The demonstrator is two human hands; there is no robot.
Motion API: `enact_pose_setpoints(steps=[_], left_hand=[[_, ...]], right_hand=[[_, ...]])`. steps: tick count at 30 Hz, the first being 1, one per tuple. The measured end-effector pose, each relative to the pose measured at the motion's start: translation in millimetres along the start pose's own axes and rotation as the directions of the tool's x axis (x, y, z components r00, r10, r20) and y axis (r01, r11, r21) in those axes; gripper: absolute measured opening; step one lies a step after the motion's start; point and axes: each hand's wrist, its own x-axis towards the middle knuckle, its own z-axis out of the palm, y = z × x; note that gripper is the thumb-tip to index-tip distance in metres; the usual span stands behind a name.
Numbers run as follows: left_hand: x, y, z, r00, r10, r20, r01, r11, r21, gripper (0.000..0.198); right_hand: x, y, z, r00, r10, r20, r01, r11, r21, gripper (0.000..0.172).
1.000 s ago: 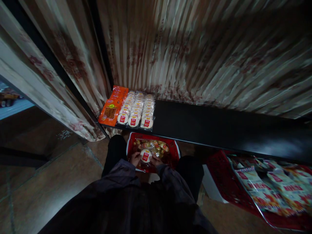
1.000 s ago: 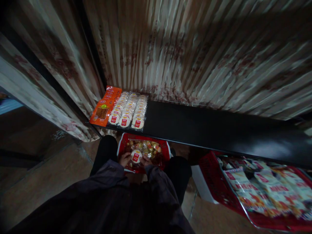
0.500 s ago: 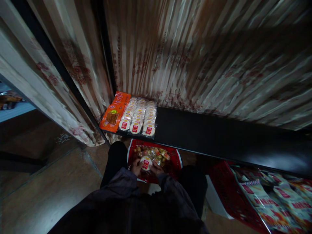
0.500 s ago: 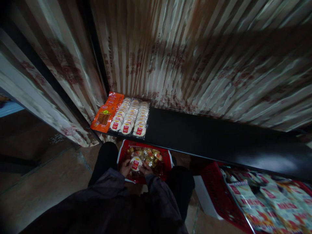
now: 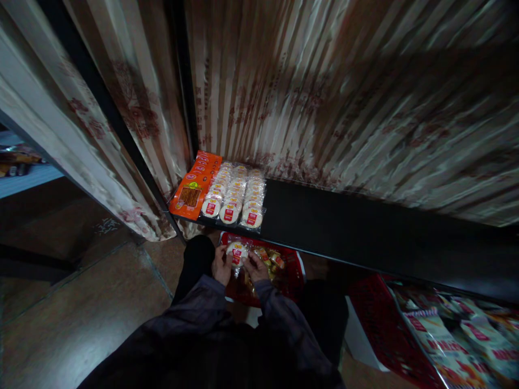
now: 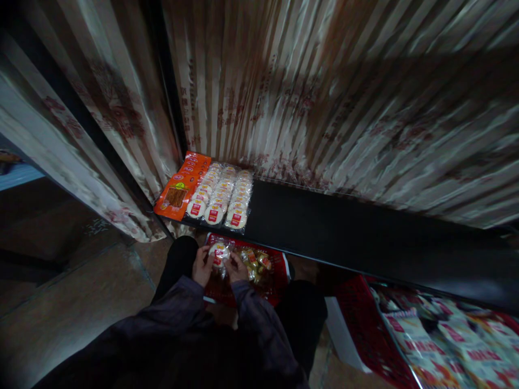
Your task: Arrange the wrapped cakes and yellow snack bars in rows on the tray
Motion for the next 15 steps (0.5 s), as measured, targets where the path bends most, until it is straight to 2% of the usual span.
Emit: enact_pose_setpoints(steps=[4,8,11,15], left_hand=[[8,15,-5.7,0.994,0.096,-0.049,-0.098,0.995,-0.036,0.029],[18,26,-11.3,0.978,0.189,-0.088,-0.192,0.981,-0.017,0.028],[29,31,-16.6,0.967,0.218,-0.131,-0.219,0.976,0.008,0.028],[44,40,-25.3,0.951,0.245,-0.188,-0.241,0.970,0.044,0.028]], right_hand=[[4,-12,16,0.999,0.039,0.035,-0.041,0.997,0.059,0.049],[9,-14,27,0.996,0.005,0.087,-0.009,0.999,0.040,0.051],[13,-20,37,0.995,-0.031,0.094,0.032,0.999,-0.016,0.055],[20,-33,57,0.992,-0.106,0.067,0.110,0.993,-0.054,0.047]])
